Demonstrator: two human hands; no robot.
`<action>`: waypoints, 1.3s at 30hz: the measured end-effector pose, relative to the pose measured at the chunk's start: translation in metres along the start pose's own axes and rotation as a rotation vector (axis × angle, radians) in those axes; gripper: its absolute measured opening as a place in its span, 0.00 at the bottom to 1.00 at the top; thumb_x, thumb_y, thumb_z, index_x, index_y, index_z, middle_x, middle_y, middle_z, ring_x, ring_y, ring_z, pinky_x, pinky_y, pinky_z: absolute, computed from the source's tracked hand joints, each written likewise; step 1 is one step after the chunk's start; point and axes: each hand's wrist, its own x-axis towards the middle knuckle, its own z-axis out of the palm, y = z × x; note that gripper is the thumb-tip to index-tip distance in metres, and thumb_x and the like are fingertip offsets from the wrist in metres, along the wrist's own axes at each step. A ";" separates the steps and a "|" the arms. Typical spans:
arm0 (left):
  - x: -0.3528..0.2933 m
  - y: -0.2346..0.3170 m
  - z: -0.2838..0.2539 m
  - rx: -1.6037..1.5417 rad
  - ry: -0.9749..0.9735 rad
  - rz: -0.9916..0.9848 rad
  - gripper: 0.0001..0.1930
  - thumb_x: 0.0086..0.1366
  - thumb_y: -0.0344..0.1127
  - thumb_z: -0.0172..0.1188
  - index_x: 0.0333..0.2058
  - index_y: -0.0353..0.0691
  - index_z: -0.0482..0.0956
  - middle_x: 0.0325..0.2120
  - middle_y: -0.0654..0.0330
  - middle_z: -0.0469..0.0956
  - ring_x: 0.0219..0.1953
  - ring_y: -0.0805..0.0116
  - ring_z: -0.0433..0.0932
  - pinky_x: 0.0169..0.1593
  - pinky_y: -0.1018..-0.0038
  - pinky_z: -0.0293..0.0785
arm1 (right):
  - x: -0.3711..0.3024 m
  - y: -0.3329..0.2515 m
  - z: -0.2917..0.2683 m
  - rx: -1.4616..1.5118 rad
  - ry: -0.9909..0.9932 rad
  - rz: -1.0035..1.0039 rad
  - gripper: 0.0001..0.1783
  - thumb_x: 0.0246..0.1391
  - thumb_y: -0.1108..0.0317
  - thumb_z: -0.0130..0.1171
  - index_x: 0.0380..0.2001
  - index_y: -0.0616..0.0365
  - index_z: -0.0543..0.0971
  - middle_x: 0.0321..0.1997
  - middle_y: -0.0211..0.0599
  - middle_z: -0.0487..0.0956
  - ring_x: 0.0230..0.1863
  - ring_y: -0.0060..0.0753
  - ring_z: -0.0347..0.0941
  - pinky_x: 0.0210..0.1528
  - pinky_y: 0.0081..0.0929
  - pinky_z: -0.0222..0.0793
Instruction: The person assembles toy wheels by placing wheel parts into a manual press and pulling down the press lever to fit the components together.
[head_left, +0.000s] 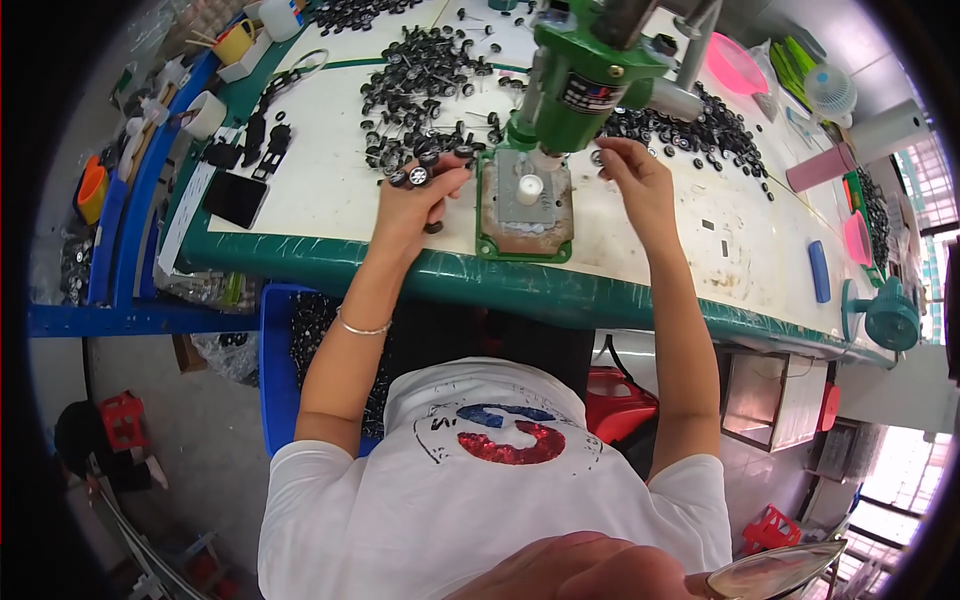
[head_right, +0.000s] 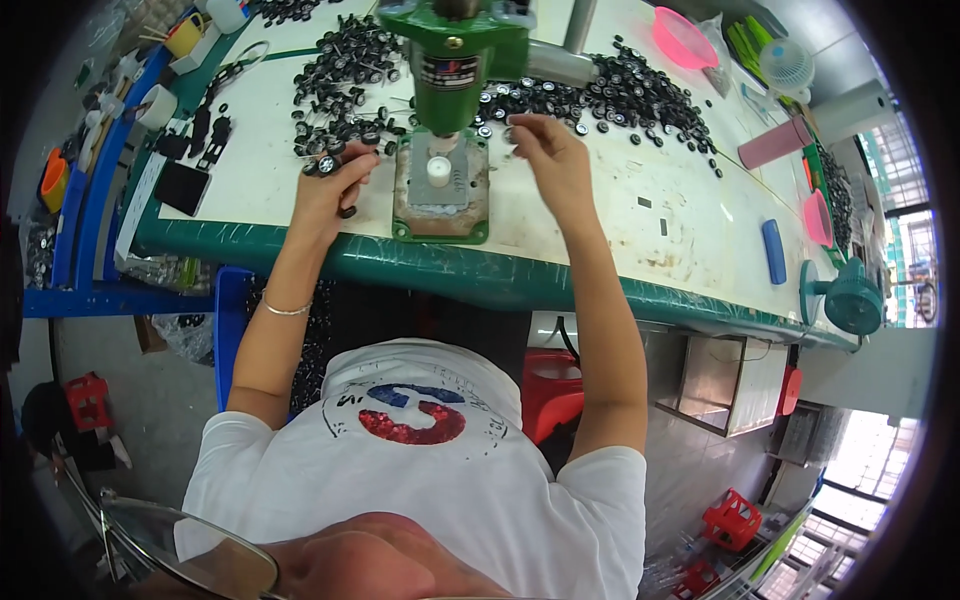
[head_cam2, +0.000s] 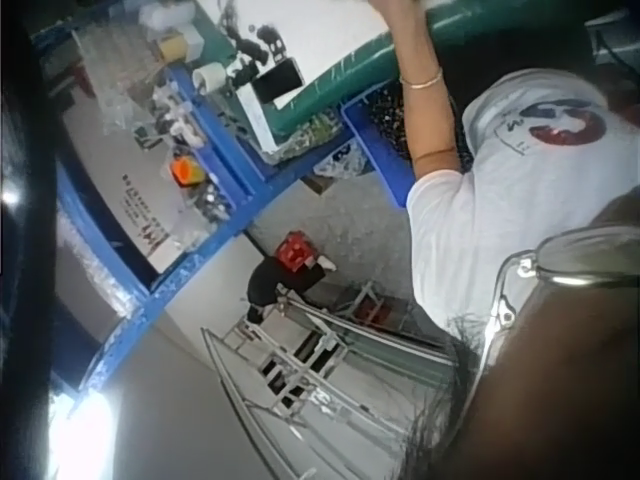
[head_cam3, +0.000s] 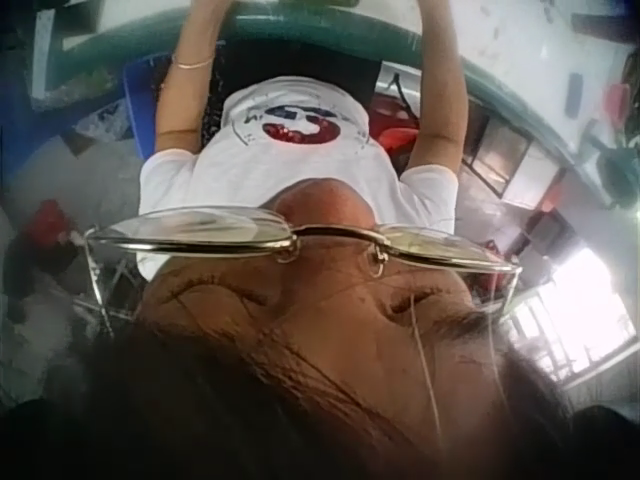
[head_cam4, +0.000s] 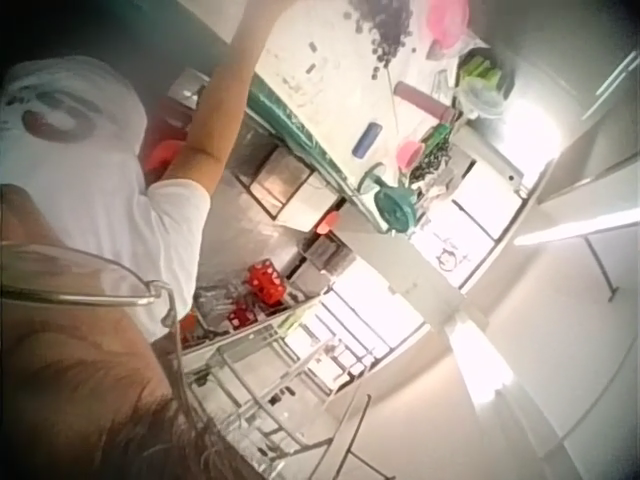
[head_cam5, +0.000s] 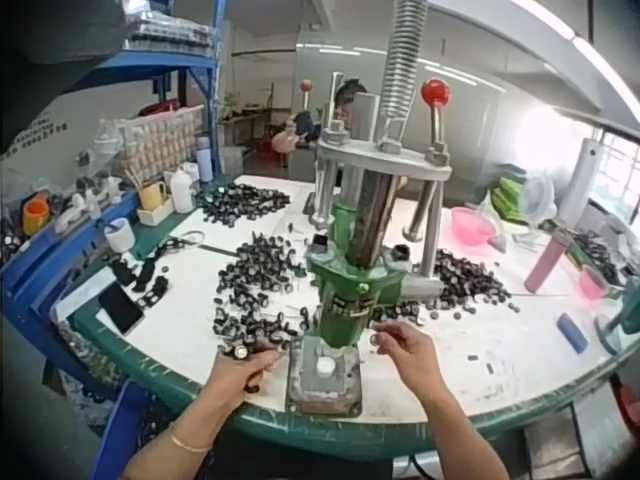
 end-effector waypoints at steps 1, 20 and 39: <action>0.000 0.000 0.002 -0.053 -0.036 -0.010 0.08 0.55 0.29 0.66 0.33 0.34 0.80 0.21 0.64 0.76 0.16 0.85 0.64 0.17 0.87 0.51 | -0.007 -0.013 0.009 0.070 -0.105 0.042 0.11 0.56 0.69 0.58 0.40 0.63 0.78 0.32 0.33 0.80 0.30 0.19 0.72 0.35 0.18 0.68; -0.006 0.010 0.047 0.161 -0.228 0.115 0.09 0.53 0.28 0.68 0.30 0.30 0.80 0.22 0.67 0.74 0.23 0.82 0.69 0.29 0.82 0.65 | -0.013 -0.029 0.031 0.415 0.012 0.147 0.15 0.61 0.63 0.52 0.45 0.62 0.76 0.33 0.31 0.76 0.26 0.16 0.66 0.25 0.13 0.59; 0.010 0.007 0.055 0.137 -0.256 0.187 0.08 0.51 0.29 0.69 0.30 0.35 0.82 0.22 0.67 0.78 0.25 0.83 0.72 0.31 0.82 0.69 | 0.092 -0.222 0.005 0.577 0.249 -0.251 0.13 0.59 0.59 0.55 0.24 0.50 0.70 0.15 0.15 0.64 0.09 0.10 0.54 0.08 0.10 0.48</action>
